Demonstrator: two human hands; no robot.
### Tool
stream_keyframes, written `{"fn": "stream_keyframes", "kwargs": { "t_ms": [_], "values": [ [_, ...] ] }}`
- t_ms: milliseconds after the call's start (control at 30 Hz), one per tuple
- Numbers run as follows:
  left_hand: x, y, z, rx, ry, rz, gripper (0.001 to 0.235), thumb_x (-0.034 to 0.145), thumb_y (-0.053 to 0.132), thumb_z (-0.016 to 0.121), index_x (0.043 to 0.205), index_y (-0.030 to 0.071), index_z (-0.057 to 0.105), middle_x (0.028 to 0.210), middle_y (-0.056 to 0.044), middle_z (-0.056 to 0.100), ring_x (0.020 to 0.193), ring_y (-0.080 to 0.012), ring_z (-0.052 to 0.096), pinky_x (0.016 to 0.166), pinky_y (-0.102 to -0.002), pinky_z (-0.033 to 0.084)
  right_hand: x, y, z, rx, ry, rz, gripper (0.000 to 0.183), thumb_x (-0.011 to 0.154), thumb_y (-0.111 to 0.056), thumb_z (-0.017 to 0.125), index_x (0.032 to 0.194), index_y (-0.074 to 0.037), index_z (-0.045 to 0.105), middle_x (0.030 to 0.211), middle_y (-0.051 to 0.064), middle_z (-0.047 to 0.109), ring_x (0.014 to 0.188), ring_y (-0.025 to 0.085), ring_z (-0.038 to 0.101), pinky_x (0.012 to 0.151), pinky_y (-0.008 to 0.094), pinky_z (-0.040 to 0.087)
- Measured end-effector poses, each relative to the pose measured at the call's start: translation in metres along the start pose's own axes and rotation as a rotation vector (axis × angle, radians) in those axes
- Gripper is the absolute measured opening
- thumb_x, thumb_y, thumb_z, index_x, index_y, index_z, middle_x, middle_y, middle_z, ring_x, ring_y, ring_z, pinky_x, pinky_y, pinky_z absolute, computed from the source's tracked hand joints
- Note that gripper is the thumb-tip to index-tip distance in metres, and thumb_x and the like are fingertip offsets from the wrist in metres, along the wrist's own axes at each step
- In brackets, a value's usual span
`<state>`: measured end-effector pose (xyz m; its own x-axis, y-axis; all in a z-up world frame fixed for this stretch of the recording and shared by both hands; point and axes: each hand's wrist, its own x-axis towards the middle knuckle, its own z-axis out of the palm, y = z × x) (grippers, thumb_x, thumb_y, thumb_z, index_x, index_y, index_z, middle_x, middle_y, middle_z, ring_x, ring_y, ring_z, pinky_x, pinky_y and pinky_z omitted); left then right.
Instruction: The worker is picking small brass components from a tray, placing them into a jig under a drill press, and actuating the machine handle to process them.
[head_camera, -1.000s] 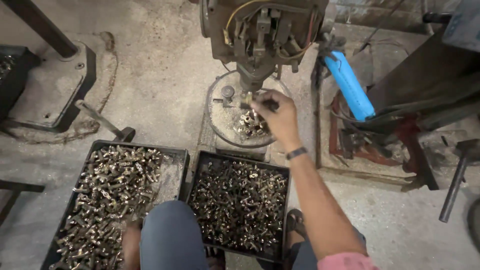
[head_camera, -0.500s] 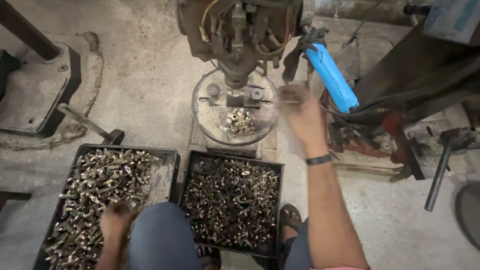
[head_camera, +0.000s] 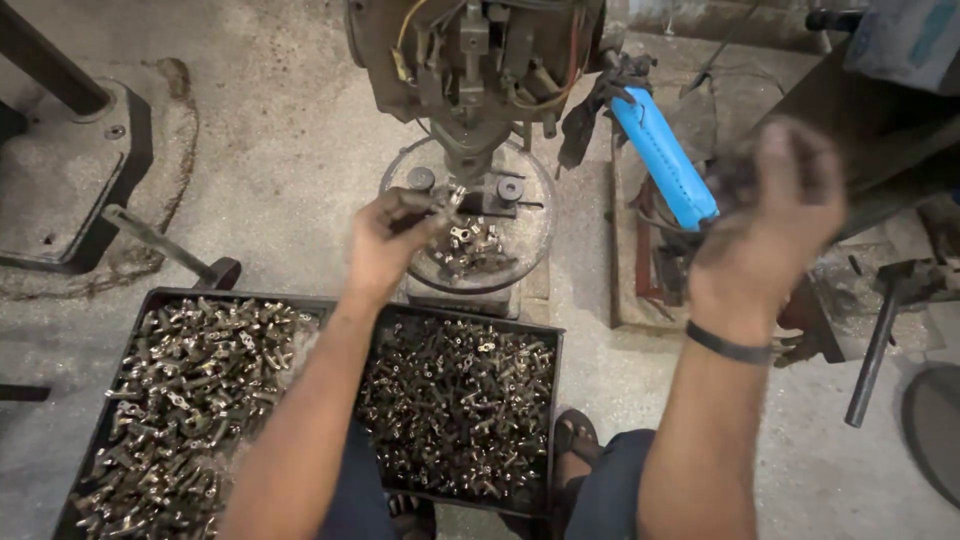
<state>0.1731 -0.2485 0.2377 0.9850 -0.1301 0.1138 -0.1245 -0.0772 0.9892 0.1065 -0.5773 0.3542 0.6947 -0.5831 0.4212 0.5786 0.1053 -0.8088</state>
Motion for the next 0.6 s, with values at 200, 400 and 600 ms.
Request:
{"fn": "stream_keyframes", "kwargs": {
  "t_ms": [200, 400, 600],
  "values": [
    [0.022, -0.009, 0.025, 0.195, 0.313, 0.179, 0.034, 0.078, 0.012, 0.096, 0.088, -0.005, 0.068, 0.081, -0.019, 0.073, 0.07, -0.0193, 0.064, 0.061, -0.029, 0.051, -0.039, -0.058, 0.047, -0.292, -0.299, -0.325, 0.03, 0.115, -0.015, 0.065, 0.14, 0.001, 0.058, 0.119, 0.008, 0.064, 0.103, 0.014, 0.062, 0.093, 0.027, 0.054],
    [-0.015, -0.029, -0.036, 0.297, 0.32, 0.199, 0.026, 0.079, 0.019, 0.09, 0.086, 0.002, 0.071, 0.075, -0.003, 0.072, 0.064, -0.0086, 0.064, 0.059, -0.027, 0.053, -0.029, 0.025, 0.047, -0.776, -0.444, 0.156, 0.041, 0.092, -0.018, 0.079, 0.123, 0.001, 0.06, 0.096, 0.01, 0.072, 0.081, 0.016, 0.067, 0.072, 0.031, 0.055],
    [-0.153, -0.199, -0.188, 0.96, 0.301, -0.22, 0.044, 0.084, 0.041, 0.08, 0.107, 0.004, 0.075, 0.097, -0.02, 0.076, 0.088, -0.0379, 0.074, 0.078, -0.048, 0.058, -0.029, 0.071, 0.046, -0.698, -0.366, 0.003, 0.042, 0.085, -0.01, 0.081, 0.12, 0.002, 0.061, 0.1, 0.01, 0.078, 0.089, 0.014, 0.075, 0.079, 0.029, 0.058]
  ]
}}
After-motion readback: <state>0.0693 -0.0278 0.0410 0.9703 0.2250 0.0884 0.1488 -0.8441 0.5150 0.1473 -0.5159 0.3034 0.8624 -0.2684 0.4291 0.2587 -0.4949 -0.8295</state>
